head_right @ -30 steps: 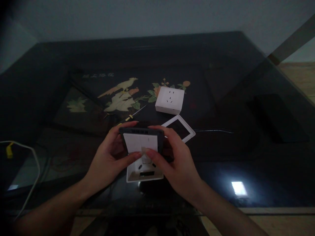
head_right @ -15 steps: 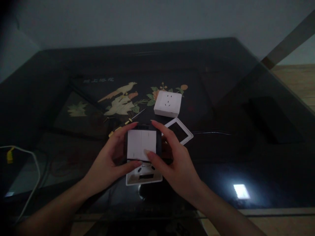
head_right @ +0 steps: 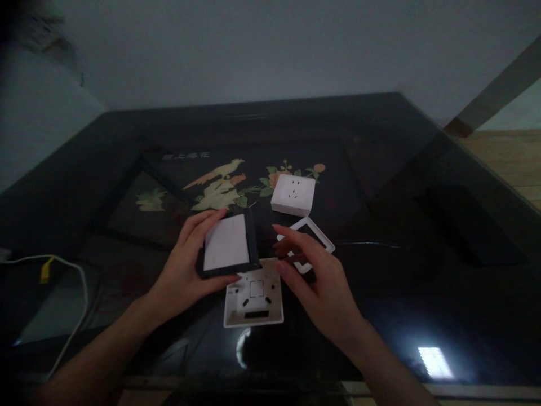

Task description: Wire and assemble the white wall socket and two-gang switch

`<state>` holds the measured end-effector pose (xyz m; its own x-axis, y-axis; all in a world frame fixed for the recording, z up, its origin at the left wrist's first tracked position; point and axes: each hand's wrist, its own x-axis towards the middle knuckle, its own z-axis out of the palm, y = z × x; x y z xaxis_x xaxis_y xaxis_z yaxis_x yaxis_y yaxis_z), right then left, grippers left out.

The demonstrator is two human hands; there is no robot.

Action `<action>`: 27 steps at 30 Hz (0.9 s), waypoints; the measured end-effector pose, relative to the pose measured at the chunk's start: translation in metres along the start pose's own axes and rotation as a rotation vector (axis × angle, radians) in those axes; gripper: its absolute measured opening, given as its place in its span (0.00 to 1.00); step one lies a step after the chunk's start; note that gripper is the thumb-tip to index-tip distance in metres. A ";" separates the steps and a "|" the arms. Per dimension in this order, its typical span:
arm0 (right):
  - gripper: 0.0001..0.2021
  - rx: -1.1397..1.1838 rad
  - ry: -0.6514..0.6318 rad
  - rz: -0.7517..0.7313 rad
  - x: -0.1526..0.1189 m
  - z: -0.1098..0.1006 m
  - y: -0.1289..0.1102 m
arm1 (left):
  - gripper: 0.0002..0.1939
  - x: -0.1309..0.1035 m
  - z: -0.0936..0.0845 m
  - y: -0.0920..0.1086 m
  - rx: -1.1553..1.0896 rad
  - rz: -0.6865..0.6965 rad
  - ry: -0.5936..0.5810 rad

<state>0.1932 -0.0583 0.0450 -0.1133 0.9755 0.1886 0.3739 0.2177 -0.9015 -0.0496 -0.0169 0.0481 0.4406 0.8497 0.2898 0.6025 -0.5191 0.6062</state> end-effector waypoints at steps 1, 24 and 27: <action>0.15 -0.084 0.029 -0.016 0.003 -0.004 0.003 | 0.45 0.002 -0.007 -0.008 0.030 -0.033 0.023; 0.39 -0.383 -0.810 0.229 0.002 -0.008 0.013 | 0.40 -0.020 -0.047 -0.163 0.499 -0.420 0.070; 0.38 -0.387 -0.806 0.224 0.001 -0.006 0.012 | 0.41 -0.019 -0.047 -0.158 0.488 -0.394 0.064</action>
<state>0.2028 -0.0550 0.0365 -0.5538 0.7107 -0.4339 0.7298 0.1634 -0.6638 -0.1844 0.0530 -0.0188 0.0919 0.9817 0.1666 0.9524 -0.1355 0.2732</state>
